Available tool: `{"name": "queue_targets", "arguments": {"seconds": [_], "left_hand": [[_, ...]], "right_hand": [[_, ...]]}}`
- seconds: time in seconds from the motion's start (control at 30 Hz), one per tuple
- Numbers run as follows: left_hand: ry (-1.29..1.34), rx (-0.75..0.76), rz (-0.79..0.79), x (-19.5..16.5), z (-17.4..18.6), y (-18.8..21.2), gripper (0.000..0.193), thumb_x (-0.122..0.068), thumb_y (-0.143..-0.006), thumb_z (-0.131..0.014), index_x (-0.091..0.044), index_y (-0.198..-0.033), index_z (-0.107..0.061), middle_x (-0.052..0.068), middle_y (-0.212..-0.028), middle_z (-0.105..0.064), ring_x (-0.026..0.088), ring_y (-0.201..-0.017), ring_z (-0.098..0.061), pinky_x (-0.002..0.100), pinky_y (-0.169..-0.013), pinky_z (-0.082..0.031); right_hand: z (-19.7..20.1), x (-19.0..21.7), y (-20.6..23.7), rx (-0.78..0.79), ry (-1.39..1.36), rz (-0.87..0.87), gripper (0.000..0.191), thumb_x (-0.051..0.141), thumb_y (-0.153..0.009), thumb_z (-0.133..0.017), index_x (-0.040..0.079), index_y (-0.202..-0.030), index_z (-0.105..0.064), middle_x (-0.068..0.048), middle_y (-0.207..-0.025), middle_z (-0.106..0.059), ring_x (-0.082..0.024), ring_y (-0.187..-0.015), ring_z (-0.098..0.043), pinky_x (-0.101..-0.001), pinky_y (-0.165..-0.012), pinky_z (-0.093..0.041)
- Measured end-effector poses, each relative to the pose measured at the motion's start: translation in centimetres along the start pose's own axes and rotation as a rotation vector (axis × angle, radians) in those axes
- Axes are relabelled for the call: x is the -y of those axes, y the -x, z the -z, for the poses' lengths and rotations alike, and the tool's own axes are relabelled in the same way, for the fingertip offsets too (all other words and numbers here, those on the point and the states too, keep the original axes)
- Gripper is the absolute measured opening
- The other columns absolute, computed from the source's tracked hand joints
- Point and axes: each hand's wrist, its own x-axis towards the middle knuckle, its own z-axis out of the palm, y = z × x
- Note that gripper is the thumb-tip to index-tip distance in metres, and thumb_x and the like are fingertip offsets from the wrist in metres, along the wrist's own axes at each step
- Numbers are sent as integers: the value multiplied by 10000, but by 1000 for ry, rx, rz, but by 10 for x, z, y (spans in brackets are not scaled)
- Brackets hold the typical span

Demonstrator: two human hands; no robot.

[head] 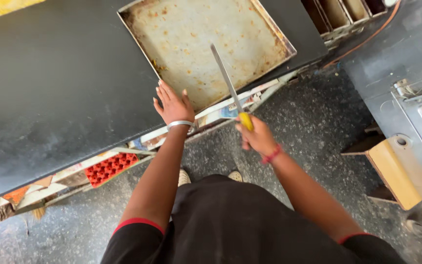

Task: The person wipes a black countertop with a blue cloth and a pink cloth. They then scrape a metal baking tray with a yellow-handled scraper to remove residue and place the tray on the counter.

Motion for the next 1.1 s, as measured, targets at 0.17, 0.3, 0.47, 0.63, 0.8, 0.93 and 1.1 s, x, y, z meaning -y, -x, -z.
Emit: {"name": "queue_targets", "arguments": {"seconds": [0.17, 0.3, 0.47, 0.63, 0.8, 0.93, 1.1], "left_hand": [[-3, -18, -12, -1, 7, 0, 824, -391, -1028, -506, 55, -1596, -108, 212, -1677, -232, 333, -1559, -212, 566, -1218, -110], [13, -16, -10, 2, 9, -1, 821, -383, -1026, -506, 56, -1596, -110, 211, -1674, -235, 330, -1559, -213, 569, -1216, -106], [25, -15, -8, 3, 7, -1, 818, -372, -1022, -515, 60, -1593, -119, 217, -1671, -239, 329, -1562, -211, 578, -1211, -107], [37, -32, -20, 5, 5, -1, 798, -370, -1034, -519, 58, -1589, -137, 213, -1675, -244, 332, -1563, -215, 585, -1212, -109], [57, -39, -44, 5, 8, -1, 784, -347, -1041, -524, 39, -1598, -130, 245, -1665, -247, 354, -1559, -215, 596, -1203, -101], [62, 24, -21, 2, 17, 1, 804, -293, -980, -564, -181, -1656, -144, 260, -1659, -246, 377, -1552, -224, 603, -1198, -103], [23, 45, -63, -3, 24, 0, 807, -282, -976, -574, -304, -1652, -134, 322, -1637, -230, 430, -1543, -223, 645, -1173, -123]], "right_hand": [[-57, 34, -53, 120, -316, -112, 392, 467, -1028, -518, 95, -903, -531, -50, -611, -598, -174, -469, -607, -325, -443, -499], [-65, 27, -49, 144, -329, -249, 494, 552, -1038, -498, 87, -875, -532, -7, -570, -476, -128, -423, -475, -298, -404, -405], [-55, 9, -33, 116, -155, -313, 480, 576, -1020, -456, 129, -847, -476, 29, -552, -390, -92, -395, -356, -284, -371, -324], [-39, -20, -3, 124, -165, -419, 440, 555, -1029, -450, 145, -876, -492, 39, -546, -385, -77, -396, -324, -276, -371, -287], [-8, -58, 47, 98, -140, -525, 434, 529, -1025, -431, 133, -860, -496, 40, -529, -405, -85, -379, -339, -274, -363, -294], [17, -70, 74, 83, -160, -509, 432, 484, -1029, -442, 119, -805, -504, 50, -525, -393, -77, -360, -320, -270, -341, -262], [27, -40, 67, -155, 3, -156, 593, 539, -1084, -320, 81, -844, -612, 50, -578, -479, -59, -442, -406, -249, -420, -329]]}}
